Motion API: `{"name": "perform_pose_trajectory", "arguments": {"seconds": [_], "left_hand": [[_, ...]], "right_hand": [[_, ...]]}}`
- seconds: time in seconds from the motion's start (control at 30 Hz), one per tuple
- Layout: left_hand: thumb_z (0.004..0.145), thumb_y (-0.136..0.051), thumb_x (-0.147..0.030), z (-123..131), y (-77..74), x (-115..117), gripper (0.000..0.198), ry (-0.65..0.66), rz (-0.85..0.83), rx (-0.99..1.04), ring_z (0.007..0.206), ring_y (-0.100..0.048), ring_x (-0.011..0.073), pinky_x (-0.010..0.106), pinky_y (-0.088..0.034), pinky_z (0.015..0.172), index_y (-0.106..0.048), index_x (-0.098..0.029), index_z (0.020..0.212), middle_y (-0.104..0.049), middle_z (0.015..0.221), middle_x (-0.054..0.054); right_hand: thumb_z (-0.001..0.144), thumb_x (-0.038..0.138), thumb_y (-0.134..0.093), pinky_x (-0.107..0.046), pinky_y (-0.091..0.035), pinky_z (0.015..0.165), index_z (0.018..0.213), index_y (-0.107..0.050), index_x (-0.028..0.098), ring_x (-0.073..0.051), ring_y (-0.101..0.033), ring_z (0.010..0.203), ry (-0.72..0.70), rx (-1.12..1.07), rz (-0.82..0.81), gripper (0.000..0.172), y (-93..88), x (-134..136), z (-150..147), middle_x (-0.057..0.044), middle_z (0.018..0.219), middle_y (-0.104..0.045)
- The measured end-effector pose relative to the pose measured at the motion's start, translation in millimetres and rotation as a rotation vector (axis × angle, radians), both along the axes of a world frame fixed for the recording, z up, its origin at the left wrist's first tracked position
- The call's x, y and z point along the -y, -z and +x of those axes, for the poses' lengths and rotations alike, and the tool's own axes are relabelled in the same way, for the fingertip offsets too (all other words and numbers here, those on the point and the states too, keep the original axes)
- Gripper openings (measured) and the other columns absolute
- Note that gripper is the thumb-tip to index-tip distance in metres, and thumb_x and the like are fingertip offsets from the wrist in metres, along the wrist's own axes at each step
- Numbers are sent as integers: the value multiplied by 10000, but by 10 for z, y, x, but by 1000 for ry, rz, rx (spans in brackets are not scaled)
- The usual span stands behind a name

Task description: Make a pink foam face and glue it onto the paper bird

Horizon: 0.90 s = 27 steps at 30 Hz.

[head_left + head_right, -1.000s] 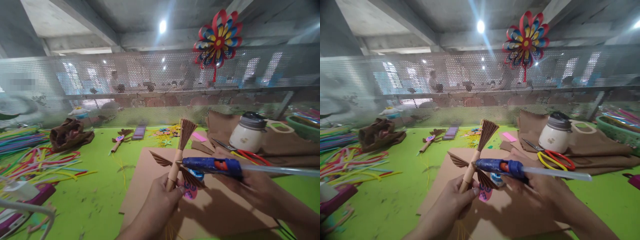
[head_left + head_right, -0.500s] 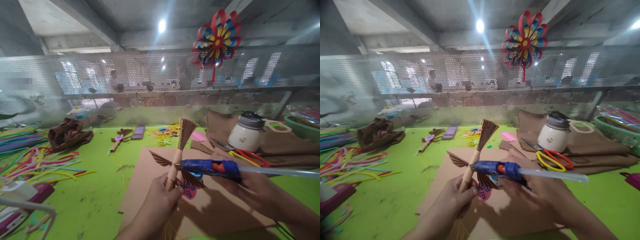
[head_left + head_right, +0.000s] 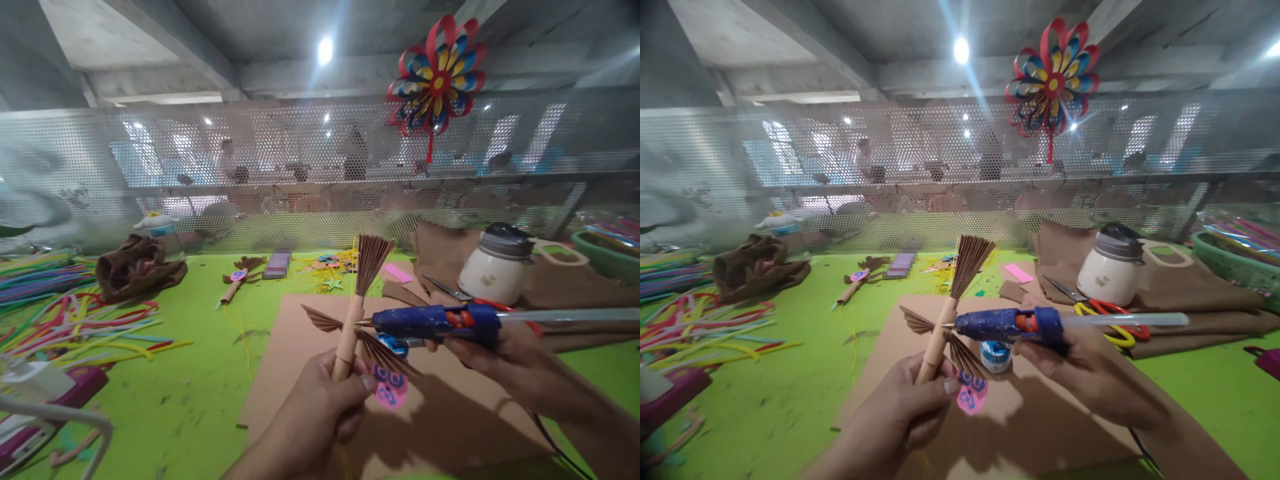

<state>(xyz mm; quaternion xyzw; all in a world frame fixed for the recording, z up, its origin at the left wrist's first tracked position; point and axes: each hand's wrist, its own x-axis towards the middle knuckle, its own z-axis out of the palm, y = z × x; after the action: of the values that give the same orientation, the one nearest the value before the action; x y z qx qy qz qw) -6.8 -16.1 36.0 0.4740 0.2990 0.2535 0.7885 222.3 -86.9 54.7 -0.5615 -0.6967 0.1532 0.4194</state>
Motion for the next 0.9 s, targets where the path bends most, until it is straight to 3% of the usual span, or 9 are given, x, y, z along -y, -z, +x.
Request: {"name": "perform_pose_trajectory", "arguments": {"seconds": [0.1, 0.3, 0.53, 0.77, 0.9], "left_hand": [[666, -691, -228, -8, -1, 14, 250, 28, -29, 46, 344, -187, -3, 170, -100, 353, -461, -158, 735, -355, 479, -97], [684, -688, -214, -16, 23, 5, 226, 57, -28, 78, 340, -190, -1, 169, -98, 346, -480, -151, 747, -366, 472, -93], [685, -683, -194, -19, -4, 8, 209, 71, -35, 106, 321, -181, -8, 158, -94, 335, -486, -145, 737, -359, 451, -97], [694, -673, -177, -38, 0, 5, 187, 69, -49, 115, 333, -182, -10, 152, -99, 341, -498, -138, 746, -359, 467, -91], [693, -671, -177, -32, 12, 15, 184, 62, -38, 116, 335, -186, -8, 154, -97, 342, -496, -138, 736, -359, 469, -89]], "right_hand": [[811, 375, -545, -241, -535, 559, 902, -697, 228, -145, -609, 598, -3, -58, -50, 230, 13, -14, -4, -11, 742, -685], [799, 413, -545, -262, -541, 541, 867, -711, 220, -168, -621, 611, 8, -16, -36, 264, -1, -41, 20, -41, 709, -687], [845, 379, -502, -333, -545, 770, 903, -695, 212, -219, -656, 878, -36, -32, -108, 261, 126, -58, 213, -52, 893, -725], [833, 374, -512, -311, -555, 646, 878, -688, 223, -194, -653, 722, -19, 28, -48, 236, 42, -38, 124, -46, 758, -696], [832, 365, -518, -331, -537, 706, 923, -687, 229, -197, -635, 750, -16, 18, 3, 235, 17, -39, 66, -46, 762, -683]]}}
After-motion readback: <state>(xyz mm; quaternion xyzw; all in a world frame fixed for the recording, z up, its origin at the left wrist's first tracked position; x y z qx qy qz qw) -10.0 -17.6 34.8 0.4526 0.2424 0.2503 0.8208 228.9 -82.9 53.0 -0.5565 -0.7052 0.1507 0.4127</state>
